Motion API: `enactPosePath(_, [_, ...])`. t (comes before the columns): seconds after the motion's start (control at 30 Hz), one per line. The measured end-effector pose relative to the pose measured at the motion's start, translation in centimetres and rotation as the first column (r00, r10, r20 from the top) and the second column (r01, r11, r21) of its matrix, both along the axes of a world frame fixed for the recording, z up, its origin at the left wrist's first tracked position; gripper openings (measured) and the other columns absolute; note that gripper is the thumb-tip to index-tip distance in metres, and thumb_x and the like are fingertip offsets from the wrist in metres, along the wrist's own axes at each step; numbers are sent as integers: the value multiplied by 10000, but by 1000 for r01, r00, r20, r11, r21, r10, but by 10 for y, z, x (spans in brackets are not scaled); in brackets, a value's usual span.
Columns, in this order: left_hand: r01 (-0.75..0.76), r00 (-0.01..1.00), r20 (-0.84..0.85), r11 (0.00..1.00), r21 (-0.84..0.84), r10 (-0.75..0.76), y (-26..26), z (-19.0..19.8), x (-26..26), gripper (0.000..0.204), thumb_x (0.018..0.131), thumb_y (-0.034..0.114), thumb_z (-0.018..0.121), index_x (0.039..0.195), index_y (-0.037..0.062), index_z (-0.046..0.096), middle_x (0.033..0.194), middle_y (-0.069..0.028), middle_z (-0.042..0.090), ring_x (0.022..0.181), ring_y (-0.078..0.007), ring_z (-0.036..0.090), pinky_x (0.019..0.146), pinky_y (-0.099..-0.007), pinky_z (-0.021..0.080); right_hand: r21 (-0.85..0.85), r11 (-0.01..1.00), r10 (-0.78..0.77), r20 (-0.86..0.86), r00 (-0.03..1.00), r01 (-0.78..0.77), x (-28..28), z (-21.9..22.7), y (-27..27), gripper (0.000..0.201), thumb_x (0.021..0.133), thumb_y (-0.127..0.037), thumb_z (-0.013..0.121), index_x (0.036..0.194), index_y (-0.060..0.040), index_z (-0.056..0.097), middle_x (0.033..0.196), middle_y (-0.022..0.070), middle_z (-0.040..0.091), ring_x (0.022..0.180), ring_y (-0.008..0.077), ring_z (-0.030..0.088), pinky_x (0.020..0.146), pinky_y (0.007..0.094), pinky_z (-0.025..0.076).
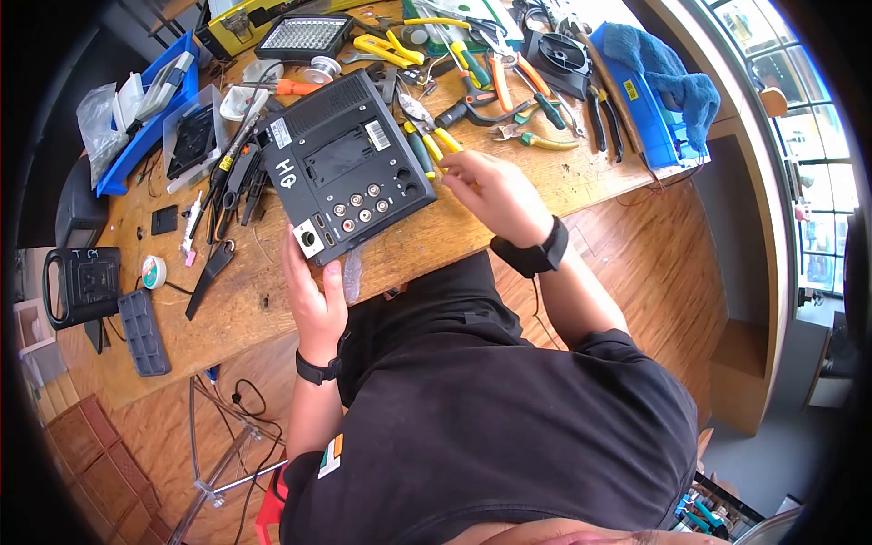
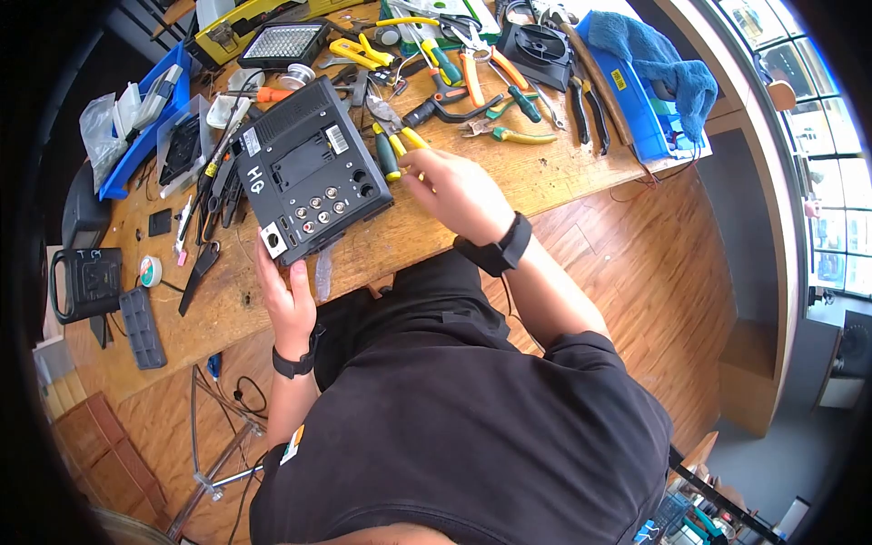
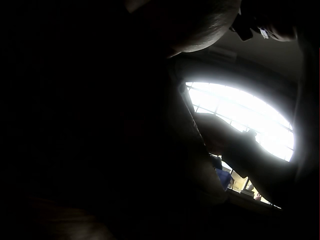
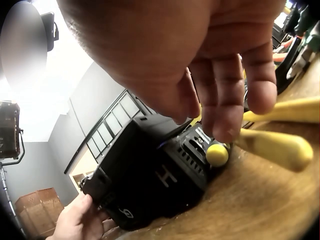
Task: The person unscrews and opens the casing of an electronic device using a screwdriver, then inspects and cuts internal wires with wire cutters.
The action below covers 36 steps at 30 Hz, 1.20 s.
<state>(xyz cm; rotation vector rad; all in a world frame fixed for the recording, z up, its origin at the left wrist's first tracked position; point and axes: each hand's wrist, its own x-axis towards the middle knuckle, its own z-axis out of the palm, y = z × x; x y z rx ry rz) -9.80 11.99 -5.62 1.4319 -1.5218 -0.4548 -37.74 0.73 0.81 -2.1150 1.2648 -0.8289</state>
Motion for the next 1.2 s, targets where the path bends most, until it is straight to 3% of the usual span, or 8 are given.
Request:
enactPosePath(0.07, [33, 989, -142, 999, 34, -28, 0, 2, -1, 639, 1028, 200, 554, 1552, -65, 301, 1569, -263, 384, 1457, -399, 395, 1190, -451, 318, -48, 999, 19, -57, 998, -21, 5, -8, -2, 236, 929, -150, 704, 1144, -58, 667, 915, 133, 692, 806, 288, 697, 737, 372, 552])
enactPosePath(0.17, [16, 1000, -15, 1000, 21, -15, 1, 4, 1, 638, 1027, 198, 554, 1549, -69, 303, 1568, -262, 387, 1454, -398, 400, 1189, -455, 319, -89, 996, 15, -133, 991, -27, 8, 1, -6, 248, 926, -165, 701, 1152, -69, 668, 946, 119, 690, 820, 288, 696, 741, 370, 554])
enactPosePath(0.4, [33, 999, -15, 999, 11, -33, -1, 4, 2, 648, 1030, 212, 542, 1562, -53, 285, 1582, -264, 368, 1455, -408, 393, 1190, -468, 318, -216, 942, -284, -100, 954, 258, -25, 9, -65, 213, 915, -207, 715, 1085, -83, 685, 956, 103, 709, 836, 309, 697, 747, 401, 550])
enactPosePath(0.53, [29, 999, 26, 1000, 11, -29, 0, 9, 2, 648, 1025, 197, 539, 1563, -54, 279, 1594, -248, 362, 1455, -414, 388, 1191, -469, 319, -244, 934, -319, -235, 918, 262, -36, 5, -95, 236, 916, -236, 716, 1072, -62, 681, 978, 108, 715, 847, 311, 700, 763, 414, 554])
enactPosePath(0.6, [26, 999, 32, 1000, 6, -26, 0, 9, 1, 646, 1025, 193, 538, 1563, -53, 280, 1594, -245, 364, 1454, -414, 389, 1191, -469, 319, -217, 933, -338, -249, 908, 288, -37, 2, -107, 234, 911, -233, 712, 1071, -64, 685, 990, 109, 715, 936, 320, 686, 827, 423, 547])
enactPosePath(0.7, [18, 998, 55, 1000, 0, -18, -1, 10, 1, 643, 1025, 190, 536, 1564, -52, 280, 1593, -244, 365, 1453, -415, 391, 1189, -469, 321, -454, 872, -379, -391, 839, 183, -40, -7, -129, 274, 918, -195, 668, 1154, -56, 679, 1073, 132, 709, 1084, 346, 640, 967, 430, 503])
enactPosePath(0.97, [24, 998, 56, 1000, -5, -23, 1, 11, 1, 619, 1032, 178, 535, 1554, -61, 302, 1572, -257, 384, 1466, -392, 375, 1203, -449, 288, -463, 882, -369, -572, 732, 83, -26, -12, -156, 185, 946, -241, 635, 1049, -88, 619, 963, 130, 725, 982, 332, 699, 924, 530, 489])
enactPosePath(1.2, [20, 999, 27, 1000, 18, -21, 0, 14, 0, 612, 1027, 155, 531, 1549, -67, 303, 1562, -261, 387, 1464, -391, 375, 1199, -450, 294, -306, 940, -322, -664, 675, 148, -32, -7, -166, 134, 946, -163, 585, 1042, -73, 559, 867, 121, 730, 842, 336, 731, 795, 479, 546])
